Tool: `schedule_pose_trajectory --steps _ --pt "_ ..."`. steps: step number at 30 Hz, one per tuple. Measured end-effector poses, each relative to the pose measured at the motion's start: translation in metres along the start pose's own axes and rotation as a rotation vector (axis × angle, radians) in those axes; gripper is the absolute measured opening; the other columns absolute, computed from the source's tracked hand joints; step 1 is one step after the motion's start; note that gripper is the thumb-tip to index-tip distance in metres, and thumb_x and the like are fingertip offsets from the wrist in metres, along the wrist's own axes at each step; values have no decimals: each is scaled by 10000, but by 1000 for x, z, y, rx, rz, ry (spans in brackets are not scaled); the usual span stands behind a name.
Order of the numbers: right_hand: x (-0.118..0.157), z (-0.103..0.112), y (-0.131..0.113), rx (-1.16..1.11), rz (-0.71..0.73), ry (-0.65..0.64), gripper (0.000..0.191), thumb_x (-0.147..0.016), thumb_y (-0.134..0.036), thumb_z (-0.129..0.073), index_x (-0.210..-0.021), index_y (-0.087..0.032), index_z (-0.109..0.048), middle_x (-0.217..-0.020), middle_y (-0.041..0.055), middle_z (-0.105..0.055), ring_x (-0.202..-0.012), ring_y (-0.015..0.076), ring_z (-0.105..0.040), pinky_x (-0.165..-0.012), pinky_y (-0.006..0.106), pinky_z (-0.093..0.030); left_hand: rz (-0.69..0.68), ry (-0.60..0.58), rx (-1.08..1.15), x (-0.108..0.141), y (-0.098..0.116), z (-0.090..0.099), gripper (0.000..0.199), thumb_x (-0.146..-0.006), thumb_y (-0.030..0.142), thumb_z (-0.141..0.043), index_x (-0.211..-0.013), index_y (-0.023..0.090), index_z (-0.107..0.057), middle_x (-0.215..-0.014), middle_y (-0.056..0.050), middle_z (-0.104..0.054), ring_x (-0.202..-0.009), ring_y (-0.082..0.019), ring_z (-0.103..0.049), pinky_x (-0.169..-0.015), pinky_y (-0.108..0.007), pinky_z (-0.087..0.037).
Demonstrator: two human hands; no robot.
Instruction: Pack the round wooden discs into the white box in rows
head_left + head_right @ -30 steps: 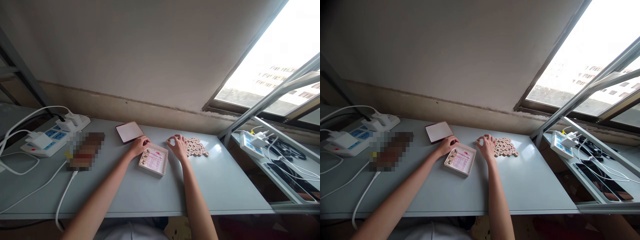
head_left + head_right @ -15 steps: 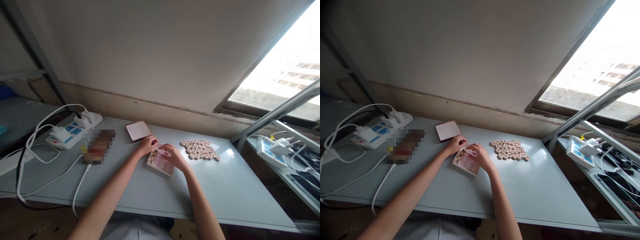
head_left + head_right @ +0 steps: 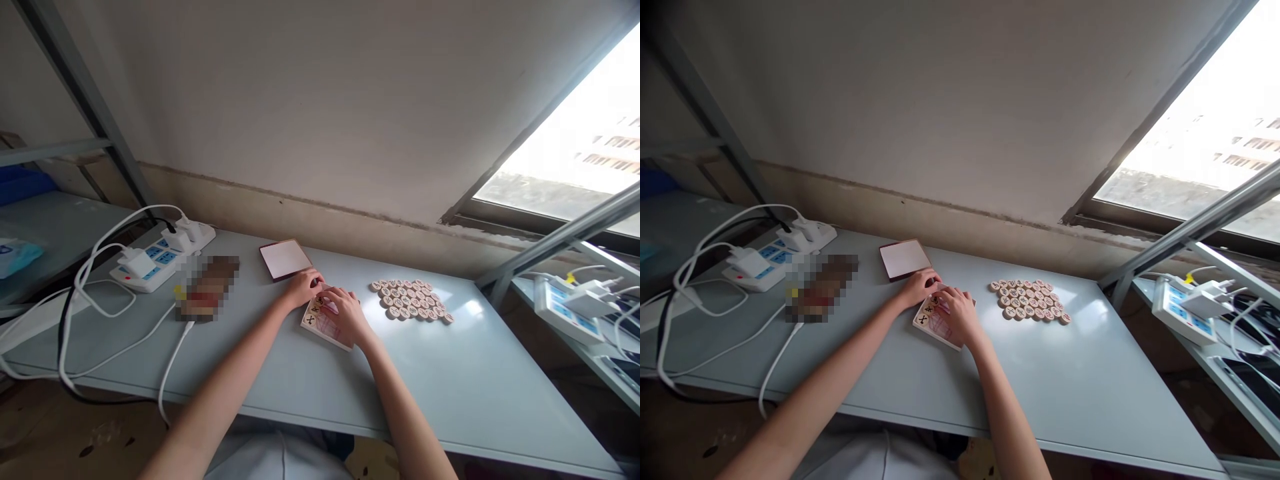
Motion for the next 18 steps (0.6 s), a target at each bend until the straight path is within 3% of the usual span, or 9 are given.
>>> schedule_pose_trajectory --steps 4,10,14,18 --pt "1 15 7 -11 -3 46 206 -834 -229 -553 -1031 -255 -607 -1074 59 -635 -972 218 -554 -805 344 -360 -13 1 -11 0 -1 -1 129 -800 158 -502 -799 180 -629 -852 -34 -637 -846 -171 -584 -795 -289 -455" --pt "19 49 65 -8 -257 286 233 -876 -344 -469 -1066 -249 -565 -973 35 -659 -845 191 -582 -805 343 -339 -34 6 -20 1 1 0 139 -810 160 -484 -789 183 -620 -841 -30 -624 -828 -164 -581 -776 -282 -451" --pt "30 50 88 211 -286 259 223 -876 -305 -456 -1042 -258 -598 -969 58 -653 -945 234 -544 -826 382 -306 -12 7 -23 3 3 2 155 -808 153 -471 -795 192 -621 -846 -26 -620 -821 -162 -579 -769 -280 -454" --pt "36 54 99 362 -336 278 216 -851 -249 -454 -964 -235 -637 -1090 108 -595 -1031 289 -467 -852 451 -304 -2 2 -32 3 4 3 156 -805 150 -470 -794 195 -619 -839 -25 -620 -811 -163 -579 -762 -278 -455"
Point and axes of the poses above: each hand's wrist, its own x-axis away from the middle knuckle, its own z-axis out of the back of the hand, y = z × x, the point moved 7 cm from there along -x, towards the middle knuckle
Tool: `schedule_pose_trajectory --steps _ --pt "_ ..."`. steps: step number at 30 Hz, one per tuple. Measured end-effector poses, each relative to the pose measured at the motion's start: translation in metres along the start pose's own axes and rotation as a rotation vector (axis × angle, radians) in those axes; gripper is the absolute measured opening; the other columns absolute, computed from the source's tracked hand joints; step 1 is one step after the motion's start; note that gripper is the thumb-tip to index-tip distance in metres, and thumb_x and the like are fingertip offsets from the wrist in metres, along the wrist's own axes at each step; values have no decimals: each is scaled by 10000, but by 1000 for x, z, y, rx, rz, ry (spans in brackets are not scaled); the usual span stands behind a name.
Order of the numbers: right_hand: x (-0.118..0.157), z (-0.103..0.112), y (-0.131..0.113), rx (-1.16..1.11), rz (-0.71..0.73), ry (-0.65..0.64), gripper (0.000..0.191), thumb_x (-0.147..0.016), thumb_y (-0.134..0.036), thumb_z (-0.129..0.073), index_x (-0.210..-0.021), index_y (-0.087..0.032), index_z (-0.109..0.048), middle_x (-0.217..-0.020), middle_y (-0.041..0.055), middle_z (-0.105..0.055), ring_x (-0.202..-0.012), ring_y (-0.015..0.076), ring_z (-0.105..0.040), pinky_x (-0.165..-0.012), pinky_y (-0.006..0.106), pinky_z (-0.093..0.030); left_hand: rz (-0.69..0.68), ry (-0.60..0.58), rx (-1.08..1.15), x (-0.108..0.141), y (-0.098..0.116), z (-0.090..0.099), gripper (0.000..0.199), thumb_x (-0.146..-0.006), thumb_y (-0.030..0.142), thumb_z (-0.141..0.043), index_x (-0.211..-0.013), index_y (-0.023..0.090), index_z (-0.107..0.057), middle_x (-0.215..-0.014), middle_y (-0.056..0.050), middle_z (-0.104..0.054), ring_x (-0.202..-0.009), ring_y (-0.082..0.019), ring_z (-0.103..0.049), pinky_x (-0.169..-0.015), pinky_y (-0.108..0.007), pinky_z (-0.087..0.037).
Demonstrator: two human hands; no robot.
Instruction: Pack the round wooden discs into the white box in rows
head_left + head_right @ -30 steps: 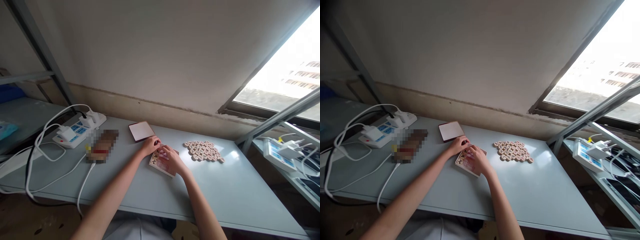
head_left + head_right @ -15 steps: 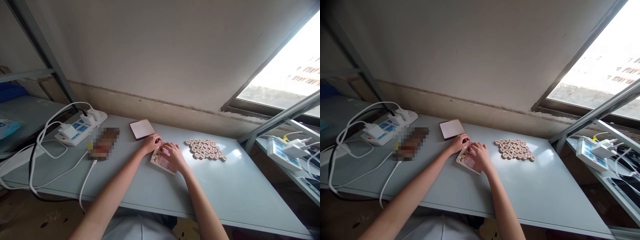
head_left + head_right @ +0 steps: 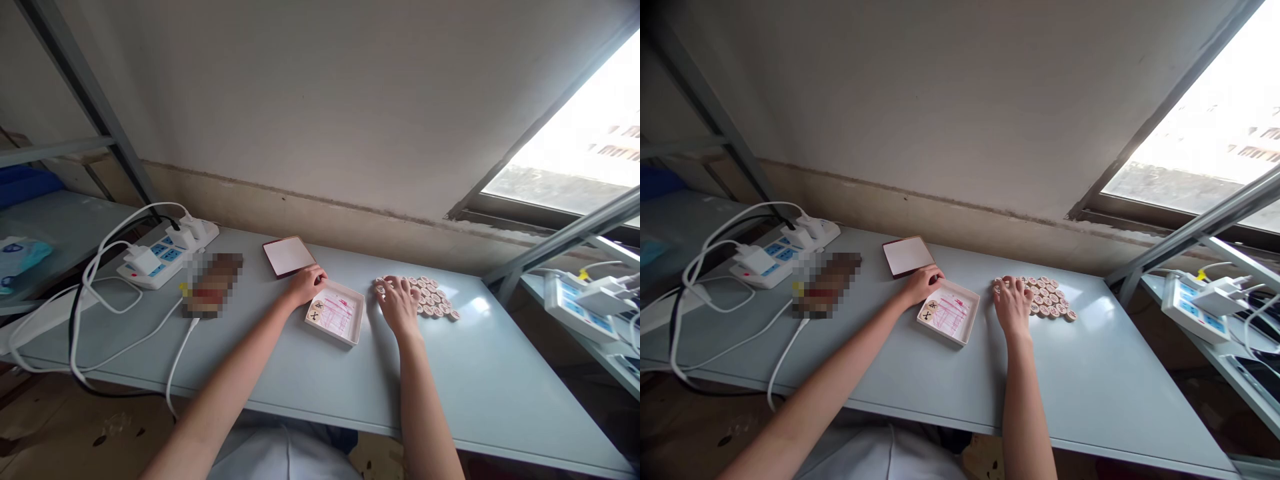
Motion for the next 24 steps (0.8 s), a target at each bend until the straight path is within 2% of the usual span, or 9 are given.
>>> schedule_pose_trajectory --steps 2,4,6,8,10,13,16,18,24 --pt "-2 3 -4 -49 -5 10 227 -841 -239 -467 -992 -244 -637 -1106 105 -578 -1048 295 -456 -860 464 -323 -5 5 -5 0 0 0 155 -805 146 -469 -794 195 -616 -841 -25 -621 -813 -162 -580 -764 -278 -456" --pt "-3 7 -22 -226 53 -19 245 -842 -241 -483 -1041 -254 -625 -1098 88 -577 -1039 273 -478 -870 440 -360 -11 10 -16 0 -1 -1 152 -806 143 -471 -797 195 -613 -846 -26 -622 -819 -162 -583 -767 -278 -456" --pt "-1 10 -52 -451 165 -107 264 -845 -239 -497 -1084 -257 -607 -1101 73 -582 -1025 239 -509 -877 400 -399 -12 11 -30 -1 -2 -2 144 -805 141 -475 -795 192 -610 -850 -27 -622 -826 -164 -584 -767 -278 -457" --pt "8 8 -88 -596 309 -264 293 -817 -224 -542 -1101 -265 -600 -1117 61 -590 -1035 226 -529 -887 383 -419 -7 10 -37 -1 -3 -3 140 -799 137 -479 -794 190 -608 -853 -30 -623 -832 -167 -584 -768 -280 -457" --pt "18 3 -116 -620 398 -381 350 -775 -186 -584 -1112 -277 -592 -1132 47 -592 -1051 219 -538 -909 381 -417 0 16 -34 -1 -3 -3 143 -792 131 -476 -796 189 -607 -853 -30 -623 -828 -168 -584 -766 -280 -457" --pt "26 -4 -133 -616 400 -412 301 -764 -139 -581 -1041 -256 -596 -1068 32 -612 -1015 199 -554 -878 353 -433 -10 29 -29 -2 -2 -2 152 -789 131 -464 -795 190 -605 -847 -30 -620 -818 -170 -583 -761 -283 -456" --pt "22 -2 -128 -645 364 -359 199 -783 -147 -583 -966 -226 -593 -988 32 -623 -945 183 -567 -834 321 -445 -24 18 -39 -3 -1 -2 142 -792 144 -467 -783 185 -602 -837 -34 -615 -802 -175 -584 -752 -286 -454" --pt "15 7 -113 -679 315 -291 192 -814 -165 -561 -993 -227 -588 -1013 37 -614 -943 171 -567 -839 308 -442 -28 6 -48 -3 -1 -2 134 -795 150 -470 -778 183 -598 -835 -37 -614 -801 -175 -585 -753 -284 -451" --pt "5 23 -29 -597 58 -150 136 -843 -192 -508 -947 -221 -591 -943 26 -590 -833 140 -572 -775 281 -453 -39 -2 -29 -3 0 -1 139 -793 140 -456 -786 180 -589 -838 -27 -601 -779 -164 -580 -731 -276 -448"
Point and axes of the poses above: each hand's wrist, its own x-axis away from the middle knuckle, its own z-axis out of the back of the hand, y = z × x, the point moved 7 cm from there along -x, towards the middle knuckle
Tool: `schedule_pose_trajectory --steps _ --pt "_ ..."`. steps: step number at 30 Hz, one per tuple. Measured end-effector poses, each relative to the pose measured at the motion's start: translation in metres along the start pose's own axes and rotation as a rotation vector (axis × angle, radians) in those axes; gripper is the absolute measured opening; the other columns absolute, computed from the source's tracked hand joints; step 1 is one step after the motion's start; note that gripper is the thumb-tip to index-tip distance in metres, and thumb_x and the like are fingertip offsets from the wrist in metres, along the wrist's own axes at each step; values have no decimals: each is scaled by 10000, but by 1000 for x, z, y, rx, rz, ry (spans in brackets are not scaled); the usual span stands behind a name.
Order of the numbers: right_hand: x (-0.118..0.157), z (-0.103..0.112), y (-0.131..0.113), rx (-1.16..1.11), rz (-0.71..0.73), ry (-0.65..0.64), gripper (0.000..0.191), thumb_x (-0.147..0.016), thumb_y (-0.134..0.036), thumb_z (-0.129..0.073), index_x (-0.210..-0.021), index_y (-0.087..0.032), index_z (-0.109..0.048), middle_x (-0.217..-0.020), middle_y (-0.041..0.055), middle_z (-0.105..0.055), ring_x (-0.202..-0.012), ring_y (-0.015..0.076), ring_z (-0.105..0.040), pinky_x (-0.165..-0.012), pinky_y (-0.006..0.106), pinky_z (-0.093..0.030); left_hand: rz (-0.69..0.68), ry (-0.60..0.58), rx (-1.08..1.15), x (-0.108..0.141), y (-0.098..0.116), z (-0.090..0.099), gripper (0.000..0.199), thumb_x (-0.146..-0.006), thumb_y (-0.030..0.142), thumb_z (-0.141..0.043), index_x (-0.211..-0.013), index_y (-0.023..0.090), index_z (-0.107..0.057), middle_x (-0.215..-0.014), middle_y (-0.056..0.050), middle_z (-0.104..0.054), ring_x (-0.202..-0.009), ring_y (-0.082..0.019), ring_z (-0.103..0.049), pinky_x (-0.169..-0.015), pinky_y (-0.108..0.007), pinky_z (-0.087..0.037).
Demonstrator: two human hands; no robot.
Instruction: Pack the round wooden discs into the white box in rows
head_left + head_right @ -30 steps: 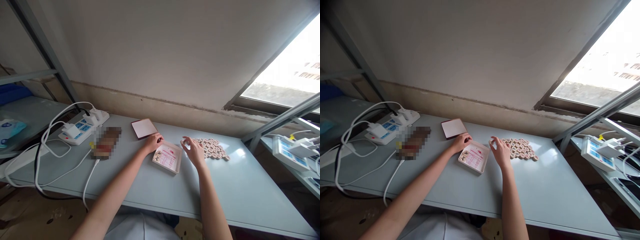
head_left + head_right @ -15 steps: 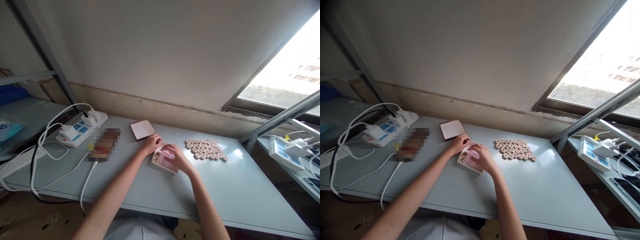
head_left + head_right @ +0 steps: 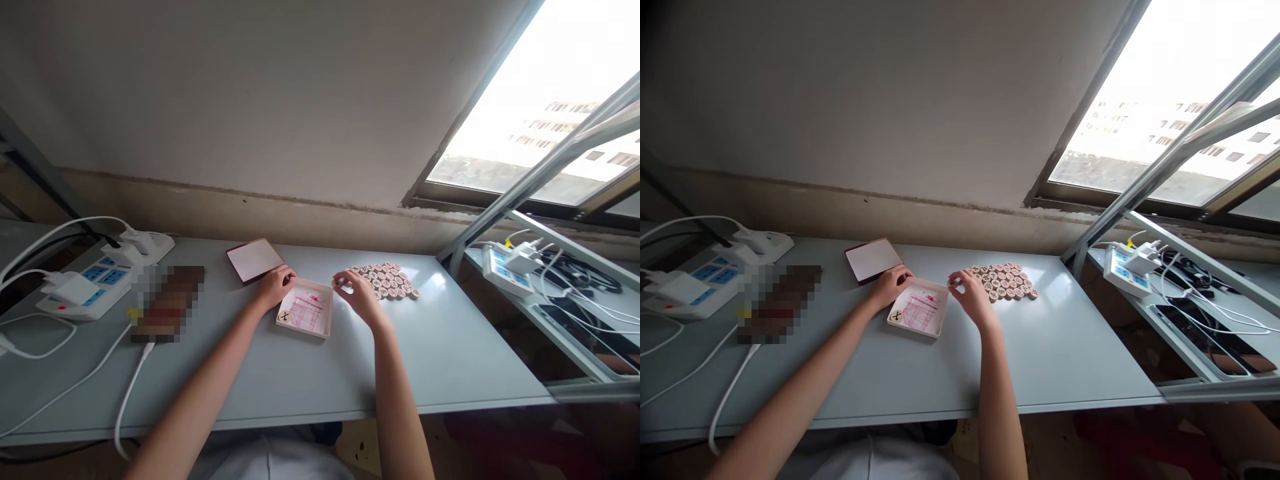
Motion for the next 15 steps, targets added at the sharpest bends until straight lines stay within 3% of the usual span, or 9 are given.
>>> schedule_pose_trajectory --steps 4,7,10,15 --pt "12 18 41 283 -153 52 109 -800 -165 -539 -865 -210 -614 -1006 61 -558 -922 196 -556 -799 334 -441 6 -2 5 0 0 1 145 -794 143 -447 -783 181 -587 -835 -22 -594 -767 -159 -578 -723 -276 -445" --pt "13 19 48 324 -176 69 166 -781 -161 -567 -930 -214 -618 -1027 67 -549 -939 211 -551 -811 350 -436 7 2 -10 0 0 0 148 -793 145 -448 -782 183 -591 -834 -23 -597 -770 -162 -578 -730 -280 -446" --pt "7 7 27 168 -94 -1 178 -798 -179 -567 -962 -228 -617 -1004 45 -564 -894 182 -558 -777 316 -443 3 0 -17 1 -1 -1 151 -796 143 -448 -783 184 -592 -840 -23 -603 -776 -161 -580 -733 -278 -450" --pt "5 -41 -44 -36 177 -251 235 -789 -190 -604 -1015 -247 -634 -1026 36 -603 -953 178 -556 -819 302 -433 -4 9 -30 1 -1 -1 150 -790 125 -455 -793 180 -594 -846 -27 -611 -788 -162 -583 -744 -278 -454"
Point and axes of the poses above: each hand's wrist, its own x-axis away from the middle knuckle, its own z-axis out of the back of the hand, y = z × x, the point moved 7 cm from there along -x, towards the middle knuckle
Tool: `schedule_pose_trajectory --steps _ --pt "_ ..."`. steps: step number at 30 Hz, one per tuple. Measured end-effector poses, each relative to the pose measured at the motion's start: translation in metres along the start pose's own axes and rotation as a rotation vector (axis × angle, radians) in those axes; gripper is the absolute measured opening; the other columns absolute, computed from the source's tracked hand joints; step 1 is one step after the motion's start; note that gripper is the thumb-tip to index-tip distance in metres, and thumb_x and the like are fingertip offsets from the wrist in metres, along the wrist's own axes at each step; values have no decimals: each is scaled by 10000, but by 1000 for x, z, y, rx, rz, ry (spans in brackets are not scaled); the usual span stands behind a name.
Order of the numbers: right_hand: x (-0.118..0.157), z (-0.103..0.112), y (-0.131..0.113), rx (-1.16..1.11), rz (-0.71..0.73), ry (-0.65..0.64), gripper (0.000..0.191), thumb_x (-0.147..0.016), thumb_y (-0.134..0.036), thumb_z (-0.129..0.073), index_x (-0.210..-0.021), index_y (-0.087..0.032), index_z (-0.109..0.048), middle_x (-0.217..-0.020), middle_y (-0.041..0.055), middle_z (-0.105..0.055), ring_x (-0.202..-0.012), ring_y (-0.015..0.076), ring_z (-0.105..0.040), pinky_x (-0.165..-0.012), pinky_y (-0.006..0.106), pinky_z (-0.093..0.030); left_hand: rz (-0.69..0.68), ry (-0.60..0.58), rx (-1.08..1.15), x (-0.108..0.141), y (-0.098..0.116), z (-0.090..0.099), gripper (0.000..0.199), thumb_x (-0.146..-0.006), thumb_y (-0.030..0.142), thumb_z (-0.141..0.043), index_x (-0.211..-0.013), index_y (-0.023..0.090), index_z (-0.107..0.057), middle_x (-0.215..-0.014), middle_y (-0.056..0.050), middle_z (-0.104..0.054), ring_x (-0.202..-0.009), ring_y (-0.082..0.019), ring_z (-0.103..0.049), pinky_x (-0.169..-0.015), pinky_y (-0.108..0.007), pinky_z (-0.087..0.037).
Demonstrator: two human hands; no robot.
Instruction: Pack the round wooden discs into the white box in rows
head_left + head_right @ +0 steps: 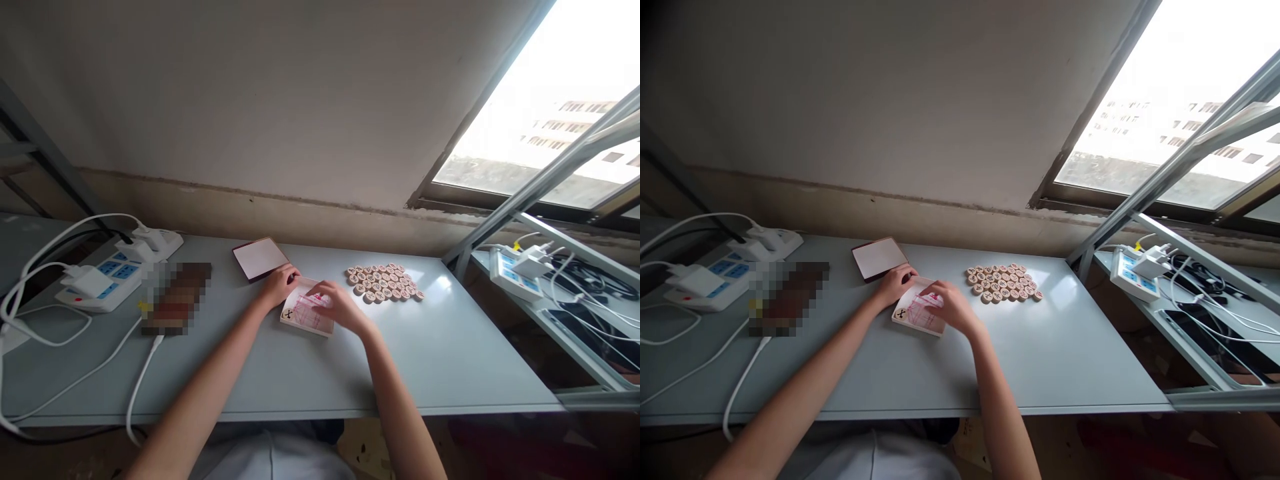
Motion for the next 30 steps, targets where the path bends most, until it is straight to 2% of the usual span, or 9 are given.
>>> schedule_pose_trajectory --steps 3,5,10,15,19,22,24,27,30 --pt "-6 -31 -25 24 80 -120 273 -782 -197 -622 -1050 -249 -630 -1063 41 -610 -996 190 -558 -866 317 -424 9 8 -7 0 1 0 156 -780 114 -458 -793 179 -599 -842 -29 -612 -791 -164 -580 -746 -281 -454" --pt "-8 -42 -27 59 79 -121 264 -789 -205 -619 -1051 -237 -624 -1070 50 -607 -995 194 -560 -881 329 -420 11 8 -7 0 1 1 156 -775 114 -460 -788 179 -601 -838 -30 -611 -785 -163 -578 -742 -282 -454" --pt "-11 -45 -17 97 75 -48 261 -724 -244 -692 -975 -215 -624 -1028 54 -587 -983 205 -538 -873 348 -424 -7 9 1 0 2 0 148 -784 128 -452 -777 177 -592 -832 -32 -610 -781 -166 -577 -734 -284 -451" --pt "-13 -44 -21 69 110 -74 272 -736 -213 -680 -1001 -263 -645 -1012 32 -587 -965 188 -526 -866 332 -418 -14 16 -9 0 -1 -3 150 -785 140 -441 -786 181 -585 -838 -34 -602 -789 -171 -574 -737 -292 -448" --pt "-5 -12 -15 84 60 36 218 -744 -303 -684 -951 -247 -642 -1041 37 -584 -982 201 -504 -866 342 -401 -19 5 -15 2 -1 -1 150 -792 149 -435 -792 187 -580 -846 -32 -600 -804 -173 -574 -754 -295 -446" --pt "17 28 12 162 -77 208 195 -804 -350 -612 -976 -259 -606 -1081 35 -569 -1016 204 -484 -885 356 -374 -2 1 -25 4 -2 3 148 -803 158 -434 -804 189 -579 -857 -31 -598 -790 -170 -578 -742 -292 -445" --pt "37 45 36 254 -209 268 173 -812 -366 -587 -959 -274 -601 -1101 33 -560 -1045 222 -470 -891 380 -354 10 5 -37 6 -3 4 154 -816 169 -429 -814 191 -581 -862 -30 -595 -784 -169 -580 -731 -292 -448" --pt "66 54 69 382 -373 316 171 -811 -349 -565 -962 -276 -598 -1131 45 -546 -1077 249 -450 -874 395 -344 2 5 -78 6 -2 4 182 -841 181 -411 -881 192 -589 -923 -40 -594 -832 -179 -586 -758 -303 -454" --pt "80 55 84 463 -441 367 224 -816 -313 -547 -1032 -260 -578 -1154 65 -534 -1101 259 -434 -884 402 -337 -31 42 -176 7 13 13 219 -871 202 -399 -994 187 -580 -1020 -66 -574 -928 -200 -580 -821 -327 -444"
Point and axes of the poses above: each hand's wrist, its own x-axis away from the middle knuckle, its own z-axis out of the back of the hand, y = z × x, the point moved 7 cm from there along -x, towards the middle knuckle
